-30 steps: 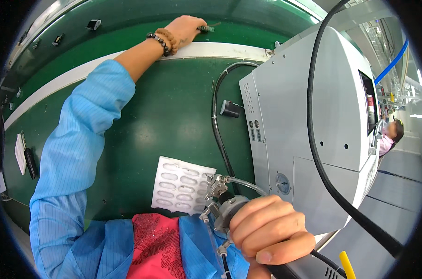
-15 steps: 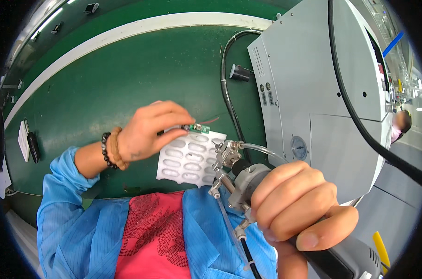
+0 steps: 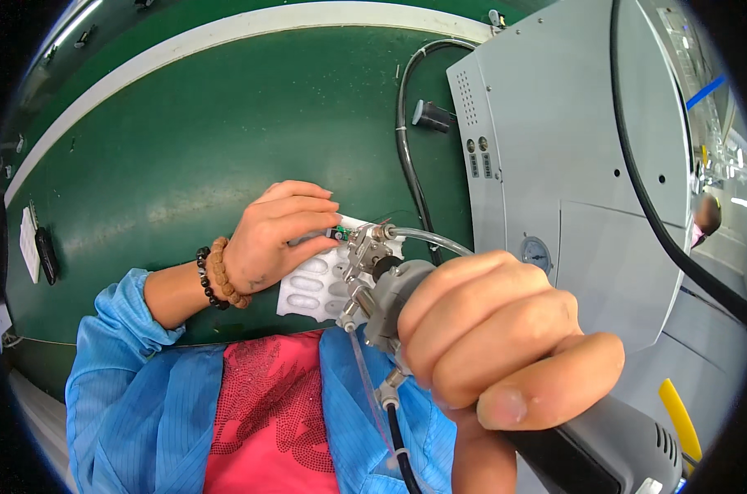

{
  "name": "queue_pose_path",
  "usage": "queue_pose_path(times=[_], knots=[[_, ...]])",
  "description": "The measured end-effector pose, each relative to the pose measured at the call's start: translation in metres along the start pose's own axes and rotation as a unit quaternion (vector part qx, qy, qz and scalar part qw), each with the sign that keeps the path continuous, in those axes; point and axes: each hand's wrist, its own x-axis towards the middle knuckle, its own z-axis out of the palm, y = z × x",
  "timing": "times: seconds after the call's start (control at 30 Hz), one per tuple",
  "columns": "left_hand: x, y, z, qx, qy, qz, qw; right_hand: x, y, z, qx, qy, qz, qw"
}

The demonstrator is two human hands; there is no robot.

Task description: The person uses a soldering iron to apply solder to a small green circuit board held in a white plastic tray. They repeatedly pick up the board, solder specific points, and place it back on the green workbench. The process is repeated multiple times throughout the clip.

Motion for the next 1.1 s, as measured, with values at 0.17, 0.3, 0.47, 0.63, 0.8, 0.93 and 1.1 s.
queue_pose_path(times=[0.17, 0.3, 0.47, 0.63, 0.8, 0.93, 1.1], knots=[[0.002, -0.002, -0.002, -0.007, -0.008, 0.004, 1.0, 0.0, 0.006, 0.003, -0.001, -0.011, 0.017, 1.0], [0.002, -0.002, -0.003, -0.016, -0.006, 0.001, 1.0, 0.003, 0.009, 0.007, -0.013, -0.014, 0.038, 0.999], [0.002, -0.004, -0.007, -0.02, -0.013, 0.003, 1.0, 0.005, 0.015, 0.01, -0.019, -0.032, 0.048, 0.998], [0.004, -0.004, -0.008, -0.034, -0.026, 0.0, 0.999, 0.011, 0.019, 0.006, -0.007, -0.076, 0.058, 0.995], [0.006, -0.004, -0.01, -0.044, -0.031, 0.003, 0.999, 0.015, 0.023, 0.008, -0.002, -0.078, 0.071, 0.994], [0.007, -0.004, -0.015, -0.051, -0.045, -0.006, 0.998, 0.02, 0.021, 0.008, -0.011, -0.058, 0.073, 0.996], [0.0, 0.0, -0.006, -0.024, -0.021, -0.013, 0.999, 0.007, -0.03, -0.008, 0.044, -0.019, 0.006, 0.999]])
